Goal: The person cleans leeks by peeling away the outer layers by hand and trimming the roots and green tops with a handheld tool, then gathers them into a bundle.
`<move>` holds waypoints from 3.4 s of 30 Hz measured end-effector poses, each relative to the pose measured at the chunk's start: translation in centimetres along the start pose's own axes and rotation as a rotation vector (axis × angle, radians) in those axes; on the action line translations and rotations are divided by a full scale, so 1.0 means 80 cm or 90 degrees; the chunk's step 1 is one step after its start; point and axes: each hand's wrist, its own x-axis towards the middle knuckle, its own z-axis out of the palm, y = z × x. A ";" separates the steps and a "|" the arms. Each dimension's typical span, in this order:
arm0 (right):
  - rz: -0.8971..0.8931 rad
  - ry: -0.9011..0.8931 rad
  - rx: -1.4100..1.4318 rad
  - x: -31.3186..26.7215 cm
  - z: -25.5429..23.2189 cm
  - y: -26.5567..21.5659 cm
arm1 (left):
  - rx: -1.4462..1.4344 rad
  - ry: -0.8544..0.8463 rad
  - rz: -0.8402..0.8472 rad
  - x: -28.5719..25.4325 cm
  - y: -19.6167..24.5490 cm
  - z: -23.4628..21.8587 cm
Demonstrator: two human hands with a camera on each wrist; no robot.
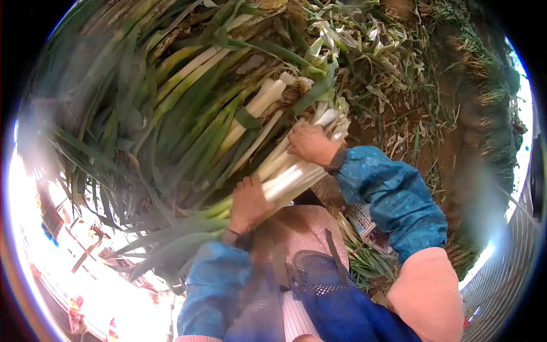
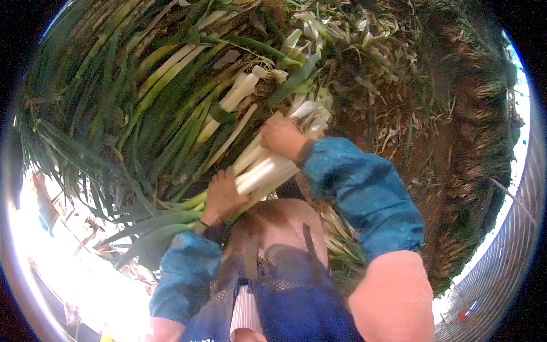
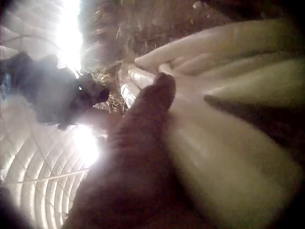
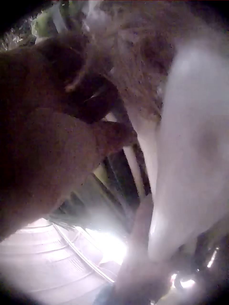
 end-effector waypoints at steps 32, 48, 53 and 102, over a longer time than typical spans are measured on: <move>-0.124 0.167 -0.148 0.004 0.015 -0.020 | 0.007 0.296 0.083 -0.016 0.008 0.006; -0.015 0.040 0.107 -0.084 -0.011 0.020 | -0.140 0.140 0.078 0.027 -0.042 0.043; -0.132 0.085 0.140 -0.105 -0.018 0.031 | 0.036 0.101 0.145 0.029 -0.043 0.041; 0.391 0.107 0.223 -0.029 -0.057 0.201 | -0.101 0.173 0.081 0.007 -0.027 0.062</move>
